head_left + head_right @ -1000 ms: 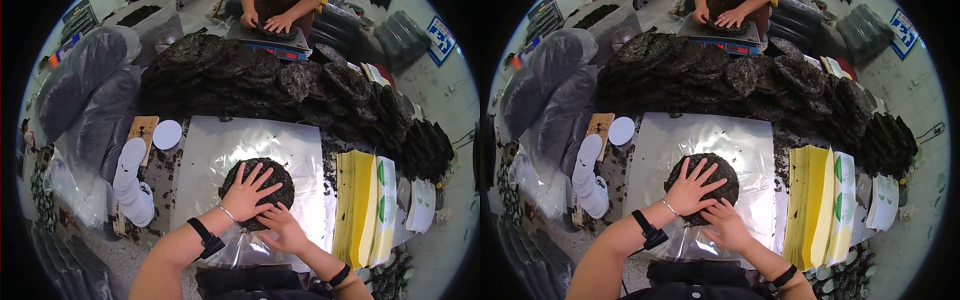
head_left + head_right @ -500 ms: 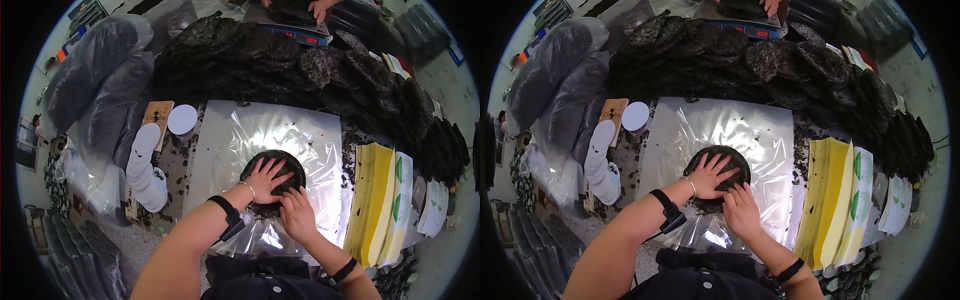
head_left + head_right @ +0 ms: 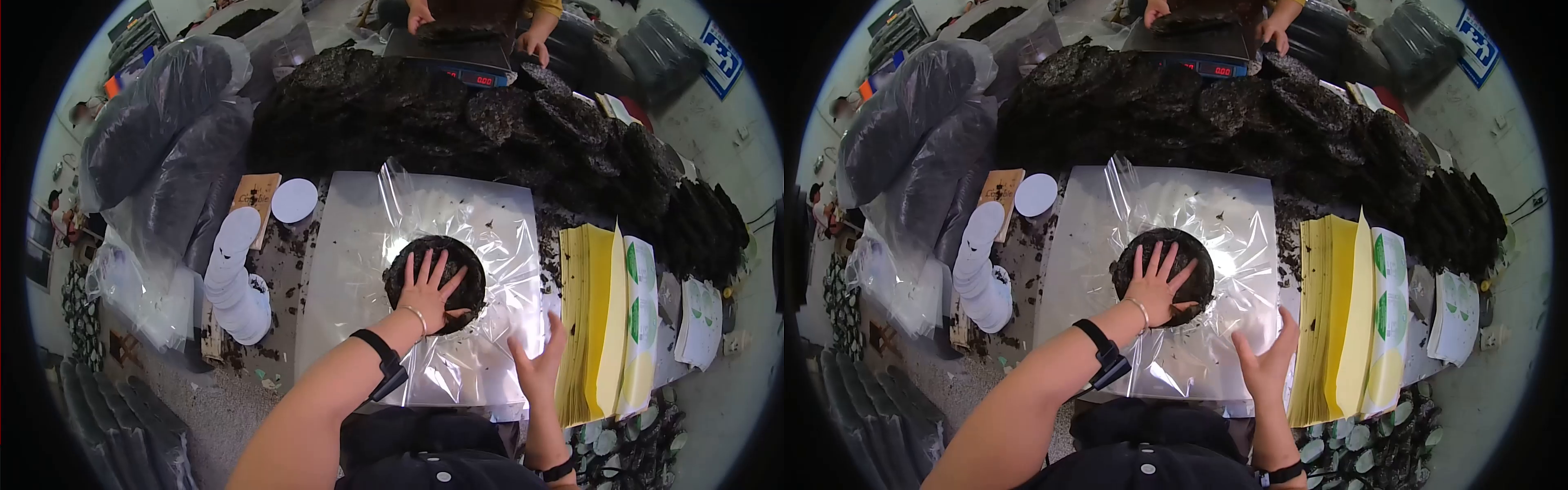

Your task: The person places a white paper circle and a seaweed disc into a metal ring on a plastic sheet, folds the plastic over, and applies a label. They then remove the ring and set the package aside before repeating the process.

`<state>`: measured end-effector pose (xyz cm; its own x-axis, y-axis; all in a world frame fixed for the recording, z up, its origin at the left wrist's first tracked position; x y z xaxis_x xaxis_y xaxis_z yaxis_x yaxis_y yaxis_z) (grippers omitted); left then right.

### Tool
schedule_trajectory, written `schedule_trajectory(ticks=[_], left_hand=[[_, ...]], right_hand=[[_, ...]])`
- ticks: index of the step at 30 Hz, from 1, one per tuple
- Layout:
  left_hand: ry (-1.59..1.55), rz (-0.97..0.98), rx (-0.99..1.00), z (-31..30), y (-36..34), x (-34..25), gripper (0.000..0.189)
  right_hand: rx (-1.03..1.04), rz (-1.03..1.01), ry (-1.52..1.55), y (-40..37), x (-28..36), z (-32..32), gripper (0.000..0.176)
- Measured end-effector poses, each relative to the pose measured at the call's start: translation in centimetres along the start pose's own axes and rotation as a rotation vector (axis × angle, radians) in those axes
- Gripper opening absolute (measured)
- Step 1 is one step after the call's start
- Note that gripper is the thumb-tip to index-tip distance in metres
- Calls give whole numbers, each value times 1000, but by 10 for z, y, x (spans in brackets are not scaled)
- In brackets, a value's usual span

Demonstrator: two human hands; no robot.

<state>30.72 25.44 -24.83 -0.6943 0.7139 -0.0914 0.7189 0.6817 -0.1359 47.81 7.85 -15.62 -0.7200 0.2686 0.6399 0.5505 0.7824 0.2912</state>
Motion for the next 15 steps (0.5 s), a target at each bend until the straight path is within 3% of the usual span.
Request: schedule_trajectory(ticks=[2,4,5,6,7,9,10,11,12,13,14,15], left_hand=[[1,-15,162,5,7,2,92],[-16,-18,267,7,9,2,91],[15,-19,273,8,8,1,92],[44,-36,269,8,10,2,92],[28,-31,275,11,10,3,92],[-44,-20,276,7,7,2,94],[-98,-27,270,1,9,5,95],[-229,-21,144,-16,6,8,88],[-370,-6,95,-47,-5,11,67],[-948,-72,-96,-78,-30,13,44],[-1222,-78,-292,-133,-72,4,31],[-1279,18,-337,-156,-111,-7,26]], right_hand=[[431,470,16,-44,-52,21,55],[817,667,409,-81,-72,60,39],[836,738,620,-65,-41,40,42],[730,769,1113,-35,4,7,49],[741,756,1111,-36,5,5,49],[848,573,1567,-58,29,-7,48],[840,370,1191,-62,18,6,36],[810,197,804,-67,8,20,30],[679,-293,287,-82,25,27,34],[738,-716,-202,-102,41,47,49],[733,-723,-195,-104,39,66,49],[617,-735,-135,-105,37,80,55]])
Point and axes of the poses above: each hand's wrist, its own y-axis towards the middle knuckle, its own z-axis out of the palm, x = y × z, the point moved 7 cm from there along y, towards the middle knuckle, and after that the axes turned 4 degrees about y, right-handed, at the moved point
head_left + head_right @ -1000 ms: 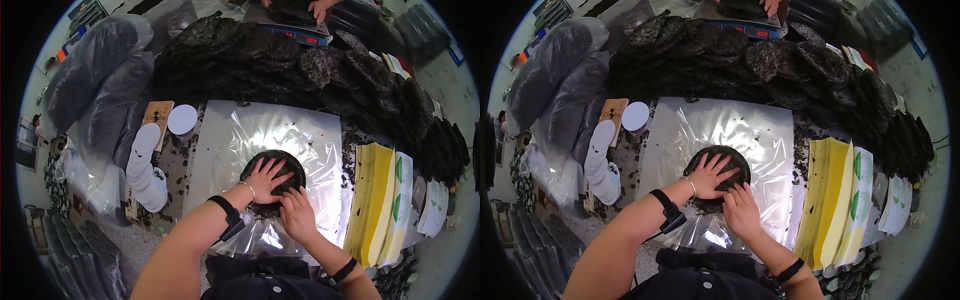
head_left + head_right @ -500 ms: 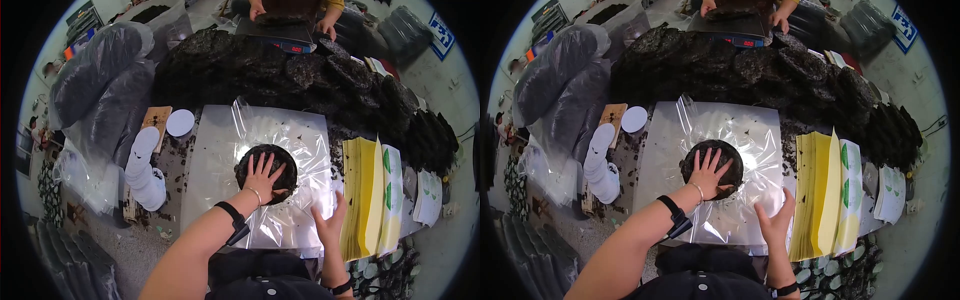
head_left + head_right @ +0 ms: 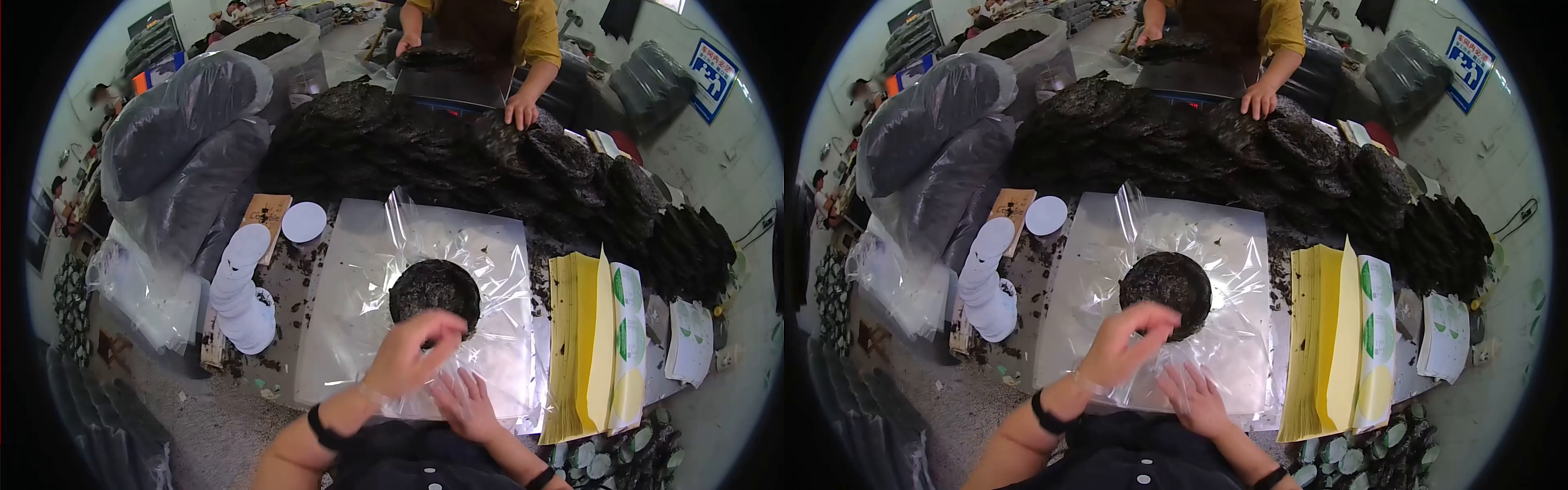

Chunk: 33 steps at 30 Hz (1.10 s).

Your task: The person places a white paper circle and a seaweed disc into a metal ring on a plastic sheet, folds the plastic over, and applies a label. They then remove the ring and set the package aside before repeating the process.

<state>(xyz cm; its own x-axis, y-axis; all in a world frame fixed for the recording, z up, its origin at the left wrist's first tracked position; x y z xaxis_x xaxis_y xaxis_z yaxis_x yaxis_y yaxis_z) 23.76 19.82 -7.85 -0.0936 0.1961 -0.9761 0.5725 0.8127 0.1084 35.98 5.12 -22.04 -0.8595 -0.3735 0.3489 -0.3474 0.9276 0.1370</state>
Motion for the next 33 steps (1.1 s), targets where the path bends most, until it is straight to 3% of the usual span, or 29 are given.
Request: schedule_trajectory(ticks=[1,2,3,4,5,7,8,9,11,13,15,16,17,18,19,20,21,22,23,25,26,27,29,30,31,33], left_hand=[[108,222,89,2,-38,-34,21],[54,215,217,20,-78,-33,22],[-94,18,486,43,-105,-29,25],[-31,148,568,63,-127,-11,29],[29,125,526,76,-148,32,33],[375,72,129,60,-162,93,42],[468,19,-49,42,-153,101,48],[555,-37,-224,26,-146,109,55],[792,61,-394,10,-104,96,66],[983,226,-311,12,-47,74,61],[939,130,-2,22,11,119,43],[930,145,8,24,34,107,43],[1021,-120,156,25,53,112,33],[1103,-389,309,26,58,123,22],[1102,-375,321,30,55,132,22],[1195,-99,153,34,53,128,20],[1270,177,-39,38,53,117,18],[1263,287,-132,38,53,105,25],[1268,290,-125,35,60,108,25],[908,61,68,34,65,137,20],[829,-209,274,30,81,139,16],[817,-226,281,29,94,141,16],[814,-431,265,30,110,161,24],[866,-540,269,43,110,182,27],[997,-396,279,56,103,176,26],[914,-196,203,52,73,147,20]], right_hand=[[-123,-8,15,3,1,11,60],[-182,9,-48,18,-1,15,67],[-245,22,-114,44,-4,9,74],[-271,58,-61,67,3,-18,87],[-278,41,-56,82,0,-22,87],[-241,152,-17,103,-18,-18,88],[-311,106,-16,110,-15,-24,72],[-305,103,-16,112,-17,-22,72],[-240,123,-49,119,-23,-14,46],[-314,75,-54,121,-22,-17,37],[-239,104,-31,123,-31,-7,36],[-146,125,50,123,-27,-19,33],[-148,141,39,117,-32,-27,33],[-273,74,265,107,-33,-38,31],[-402,1,491,95,-36,-49,30],[-533,158,581,76,-52,-57,28],[-647,367,584,63,-76,-65,38],[-738,532,647,69,-102,-76,50],[-827,719,719,73,-121,-79,62],[-793,709,1010,119,-151,-57,82],[-683,633,1095,144,-151,-52,77],[-667,649,1097,157,-152,-51,77],[-546,414,991,185,-132,-63,53],[-590,318,864,184,-117,-80,31],[-639,199,749,181,-96,-92,21],[-420,275,818,172,-82,-60,23]])
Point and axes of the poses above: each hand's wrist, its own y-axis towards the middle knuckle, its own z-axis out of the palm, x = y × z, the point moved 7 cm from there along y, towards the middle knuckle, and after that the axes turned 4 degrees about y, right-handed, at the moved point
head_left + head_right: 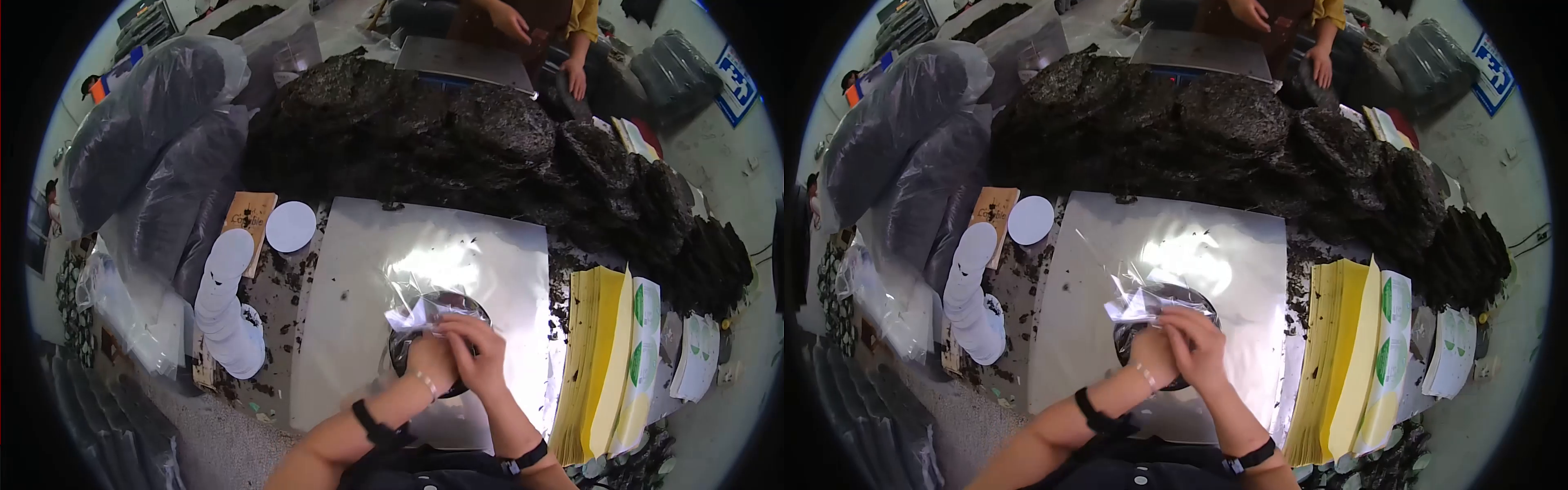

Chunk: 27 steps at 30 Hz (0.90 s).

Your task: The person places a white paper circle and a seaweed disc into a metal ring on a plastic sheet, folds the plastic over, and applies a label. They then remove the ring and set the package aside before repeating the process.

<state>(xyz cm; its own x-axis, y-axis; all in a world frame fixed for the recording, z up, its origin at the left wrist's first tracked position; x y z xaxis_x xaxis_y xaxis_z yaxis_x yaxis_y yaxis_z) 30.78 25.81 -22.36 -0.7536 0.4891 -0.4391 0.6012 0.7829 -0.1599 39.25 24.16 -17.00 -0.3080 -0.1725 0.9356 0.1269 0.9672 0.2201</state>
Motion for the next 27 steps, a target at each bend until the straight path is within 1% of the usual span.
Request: schedule_trajectory(ticks=[1,2,3,4,5,6,7,8,10,11,12,14,15,16,18,19,20,22,23,24,26,27], left_hand=[[-57,84,-119,-20,-22,-6,17],[-169,174,-342,-56,-47,-8,17],[-242,119,-497,-67,-75,6,24],[-316,57,-651,-73,-96,19,35],[-323,49,-622,-75,-83,20,35],[-485,-118,-759,-87,-67,38,39],[-555,-210,-833,-91,-57,51,41],[-631,-296,-912,-94,-49,63,43],[-977,-53,-371,-68,0,62,36],[-665,274,-250,-77,11,39,29],[-675,276,-247,-75,9,37,29],[-330,531,-463,-81,-11,16,28],[-304,560,-424,-74,-13,15,27],[-303,565,-408,-71,-11,17,27],[-64,447,-263,-48,-8,17,26],[-27,409,-228,-45,-5,17,31],[-18,401,-235,-42,-7,15,31],[73,338,-289,-41,-3,14,39],[41,315,-248,-38,-4,16,48],[52,334,-266,-43,-11,13,48],[-205,286,-313,-58,-20,18,55],[-173,320,-250,-63,-23,8,61]], right_hand=[[-1,22,8,-5,-5,2,23],[24,6,-112,-8,-7,6,25],[48,-10,-233,-10,-10,9,28],[42,14,-230,-7,-14,10,28],[128,1,-372,-5,-16,18,31],[226,-13,-507,-7,-18,27,34],[291,-53,-578,-8,-22,32,43],[296,-56,-572,-10,-24,32,43],[337,-53,-582,-9,-26,32,41],[397,13,-512,-6,-22,26,36],[398,21,-520,-7,-24,23,36],[298,-47,-379,-10,-22,19,28],[134,-43,-256,-11,-18,12,30],[123,-33,-251,-13,-20,12,30],[-75,-16,-193,-21,-20,-2,41],[-19,80,-292,-19,-21,3,47],[-14,69,-284,-19,-22,8,47],[60,-14,-607,-15,-26,22,55],[108,-13,-673,-16,-25,26,60],[86,-29,-680,-19,-25,25,60],[151,-81,-826,-23,-32,32,66],[159,-102,-854,-23,-32,33,61]])
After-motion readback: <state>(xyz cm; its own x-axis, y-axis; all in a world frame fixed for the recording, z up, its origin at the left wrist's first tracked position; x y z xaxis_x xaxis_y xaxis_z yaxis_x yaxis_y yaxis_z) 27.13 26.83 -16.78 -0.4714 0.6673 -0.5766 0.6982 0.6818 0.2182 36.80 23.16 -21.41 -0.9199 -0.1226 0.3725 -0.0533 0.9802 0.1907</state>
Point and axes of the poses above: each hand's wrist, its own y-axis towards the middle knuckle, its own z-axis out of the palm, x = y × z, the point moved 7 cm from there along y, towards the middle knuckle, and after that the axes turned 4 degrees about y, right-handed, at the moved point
